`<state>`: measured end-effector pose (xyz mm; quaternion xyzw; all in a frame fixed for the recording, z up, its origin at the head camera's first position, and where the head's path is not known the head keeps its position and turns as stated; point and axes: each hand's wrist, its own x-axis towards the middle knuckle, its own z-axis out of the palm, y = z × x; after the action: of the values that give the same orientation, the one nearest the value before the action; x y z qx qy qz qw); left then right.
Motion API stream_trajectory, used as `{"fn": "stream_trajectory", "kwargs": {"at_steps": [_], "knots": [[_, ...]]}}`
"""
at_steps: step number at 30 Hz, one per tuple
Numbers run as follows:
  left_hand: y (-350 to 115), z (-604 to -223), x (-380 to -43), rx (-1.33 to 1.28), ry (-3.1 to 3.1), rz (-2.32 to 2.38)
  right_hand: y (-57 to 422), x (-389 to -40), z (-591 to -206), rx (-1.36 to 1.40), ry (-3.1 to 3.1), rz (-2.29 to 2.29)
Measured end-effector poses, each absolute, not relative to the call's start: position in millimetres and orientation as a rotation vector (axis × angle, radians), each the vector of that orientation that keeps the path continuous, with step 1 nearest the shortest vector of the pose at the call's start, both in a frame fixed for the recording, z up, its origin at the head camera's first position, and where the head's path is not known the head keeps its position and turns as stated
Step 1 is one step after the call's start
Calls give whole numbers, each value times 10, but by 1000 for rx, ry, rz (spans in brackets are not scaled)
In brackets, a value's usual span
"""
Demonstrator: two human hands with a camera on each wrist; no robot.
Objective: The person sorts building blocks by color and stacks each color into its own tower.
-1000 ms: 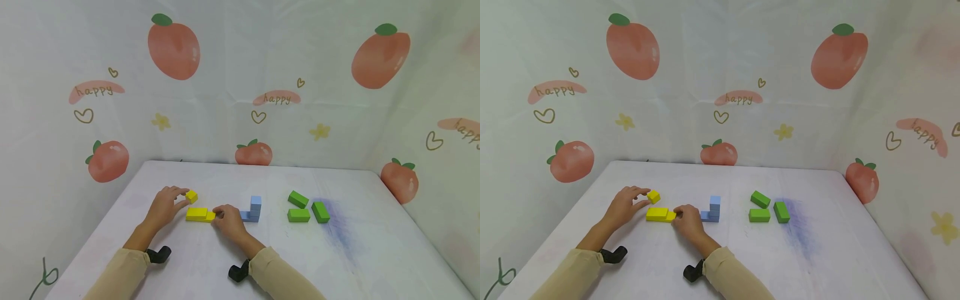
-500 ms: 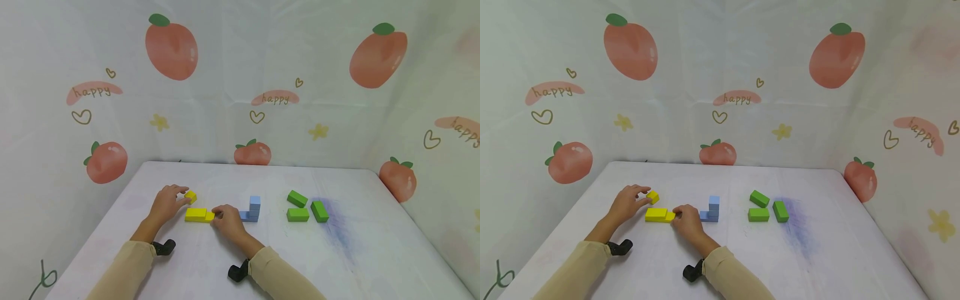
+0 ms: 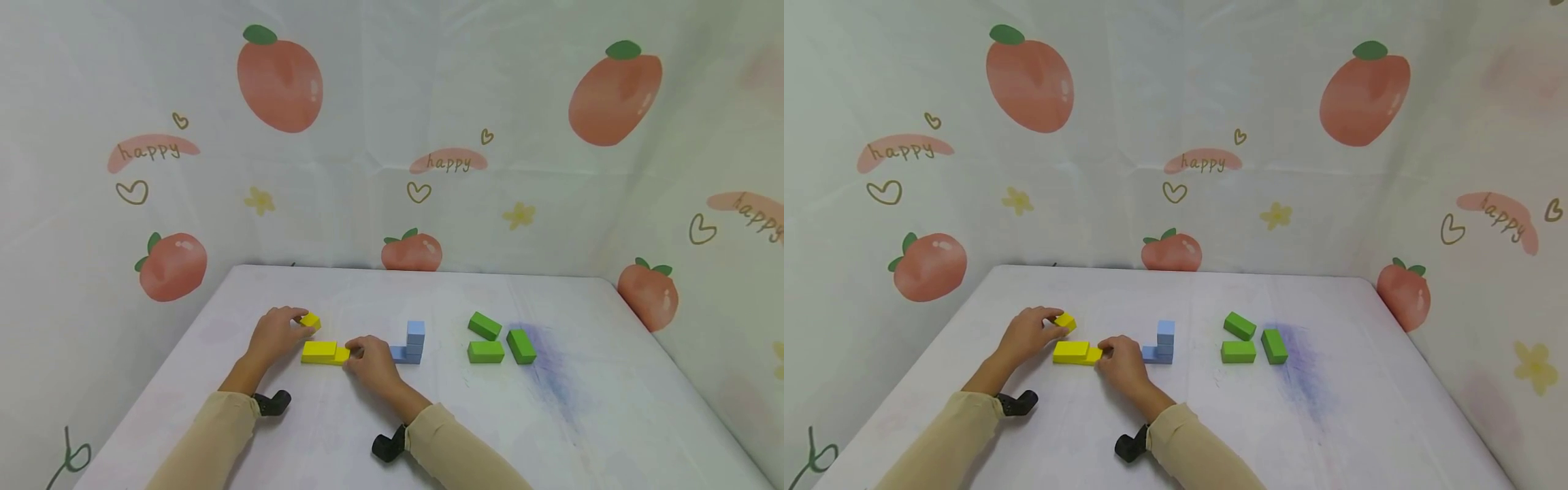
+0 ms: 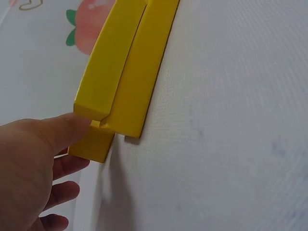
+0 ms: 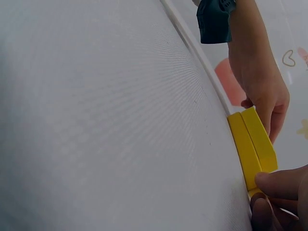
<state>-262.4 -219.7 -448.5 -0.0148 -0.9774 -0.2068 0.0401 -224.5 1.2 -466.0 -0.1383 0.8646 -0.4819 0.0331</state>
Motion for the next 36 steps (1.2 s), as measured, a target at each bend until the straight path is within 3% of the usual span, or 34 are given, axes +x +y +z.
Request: {"fn": "stream_trajectory", "kwargs": {"at_steps": [19,36], "knots": [[-2199,-4451,-2571,-49,-2906,-674,2,-2244,-4678,-420,2660,-1485],[-2229,-4370,-2376,-246,-2802,-623,9,-2240,-4683,-429,2679,-1488]]}}
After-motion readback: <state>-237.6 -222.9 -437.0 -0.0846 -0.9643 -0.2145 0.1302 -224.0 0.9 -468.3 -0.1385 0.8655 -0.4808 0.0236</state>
